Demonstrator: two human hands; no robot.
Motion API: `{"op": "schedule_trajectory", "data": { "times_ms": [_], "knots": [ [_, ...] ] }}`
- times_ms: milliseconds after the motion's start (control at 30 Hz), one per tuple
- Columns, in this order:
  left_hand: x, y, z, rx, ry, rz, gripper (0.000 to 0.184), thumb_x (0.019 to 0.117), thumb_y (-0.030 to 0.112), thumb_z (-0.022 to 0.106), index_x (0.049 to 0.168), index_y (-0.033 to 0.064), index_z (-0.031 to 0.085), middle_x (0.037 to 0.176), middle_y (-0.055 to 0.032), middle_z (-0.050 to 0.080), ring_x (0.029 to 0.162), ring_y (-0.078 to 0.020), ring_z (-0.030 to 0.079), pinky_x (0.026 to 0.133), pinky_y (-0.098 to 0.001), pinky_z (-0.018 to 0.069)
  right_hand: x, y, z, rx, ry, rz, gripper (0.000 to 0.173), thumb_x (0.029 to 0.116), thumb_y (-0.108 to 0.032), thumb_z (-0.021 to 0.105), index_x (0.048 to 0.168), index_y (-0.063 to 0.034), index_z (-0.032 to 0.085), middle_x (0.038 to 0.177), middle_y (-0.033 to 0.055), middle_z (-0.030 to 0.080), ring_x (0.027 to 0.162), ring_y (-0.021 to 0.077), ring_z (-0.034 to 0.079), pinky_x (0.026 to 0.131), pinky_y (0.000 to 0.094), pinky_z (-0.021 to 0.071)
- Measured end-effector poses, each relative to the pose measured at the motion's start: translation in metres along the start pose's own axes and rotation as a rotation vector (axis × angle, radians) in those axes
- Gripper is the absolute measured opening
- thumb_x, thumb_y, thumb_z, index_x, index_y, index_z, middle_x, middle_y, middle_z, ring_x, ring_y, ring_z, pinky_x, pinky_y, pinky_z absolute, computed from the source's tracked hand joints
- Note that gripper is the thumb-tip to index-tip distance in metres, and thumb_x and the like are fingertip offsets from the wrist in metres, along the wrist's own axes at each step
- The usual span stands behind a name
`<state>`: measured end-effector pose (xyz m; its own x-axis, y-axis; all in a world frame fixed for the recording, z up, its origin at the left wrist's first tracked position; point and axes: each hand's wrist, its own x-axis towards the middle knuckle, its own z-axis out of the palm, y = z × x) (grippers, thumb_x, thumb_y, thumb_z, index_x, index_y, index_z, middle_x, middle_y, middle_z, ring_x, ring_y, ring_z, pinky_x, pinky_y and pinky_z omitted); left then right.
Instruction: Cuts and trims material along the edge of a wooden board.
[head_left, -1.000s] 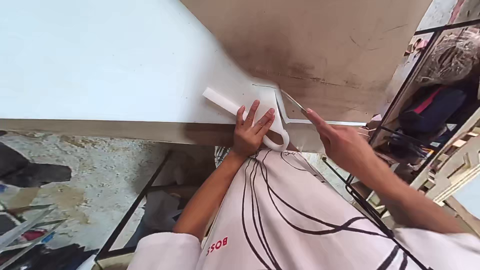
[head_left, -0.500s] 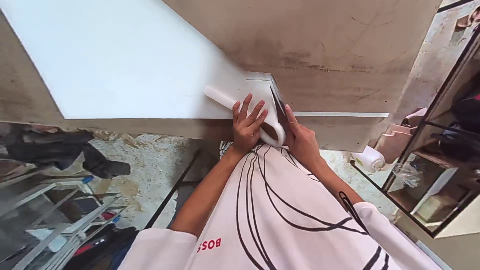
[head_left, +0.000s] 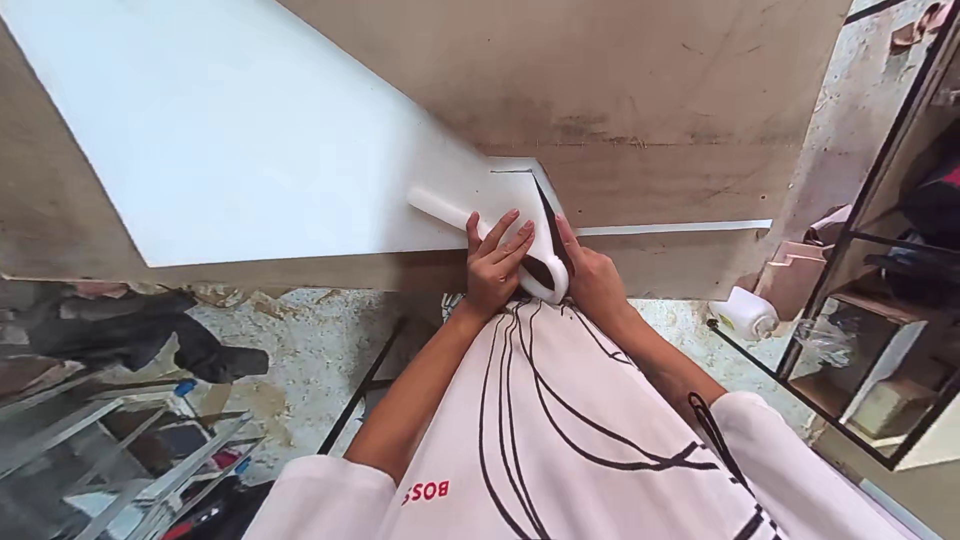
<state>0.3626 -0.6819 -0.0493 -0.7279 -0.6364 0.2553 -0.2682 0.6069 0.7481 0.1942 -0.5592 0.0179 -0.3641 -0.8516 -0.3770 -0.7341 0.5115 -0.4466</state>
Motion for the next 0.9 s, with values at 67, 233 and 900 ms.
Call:
{"op": "schedule_trajectory", "data": {
  "times_ms": [67, 233, 900],
  "knots": [
    [-0.001, -0.002, -0.002, 0.008, -0.012, 0.024, 0.033, 0.0991, 0.003, 0.056, 0.12, 0.0149, 0.078, 0.133, -0.0004, 0.07, 0.14, -0.0241, 0.053, 0.123, -0.0658, 0.0168, -0.001, -0.001, -0.001, 0.011, -0.001, -0.009, 0.059, 0.1022, -0.014, 0.05, 0.16, -0.0173, 0.04, 0.082, 0.014, 0.071, 0.07, 0.0317, 0.071, 0.065, 0.0479, 0.0581],
    [-0.002, -0.003, -0.003, 0.0, -0.023, 0.051, 0.035, 0.0988, 0.003, 0.055, 0.123, 0.0159, 0.077, 0.135, 0.0007, 0.069, 0.138, -0.0225, 0.055, 0.121, -0.0677, 0.0184, 0.012, -0.003, -0.009, -0.005, -0.052, -0.008, 0.058, 0.1038, -0.015, 0.047, 0.161, -0.0169, 0.039, 0.08, 0.0138, 0.071, 0.071, 0.0323, 0.07, 0.068, 0.0493, 0.0576],
    [0.016, 0.008, -0.016, -0.022, -0.048, 0.059, 0.037, 0.0962, 0.003, 0.056, 0.125, 0.0147, 0.075, 0.136, 0.0032, 0.069, 0.125, -0.0209, 0.062, 0.119, -0.0619, 0.0224, 0.102, 0.01, -0.171, -0.534, -0.359, -0.394, 0.069, 0.1032, -0.011, 0.05, 0.16, -0.0464, 0.032, 0.079, 0.0152, 0.06, 0.05, 0.0345, 0.054, 0.044, 0.0513, 0.04]
  ]
}}
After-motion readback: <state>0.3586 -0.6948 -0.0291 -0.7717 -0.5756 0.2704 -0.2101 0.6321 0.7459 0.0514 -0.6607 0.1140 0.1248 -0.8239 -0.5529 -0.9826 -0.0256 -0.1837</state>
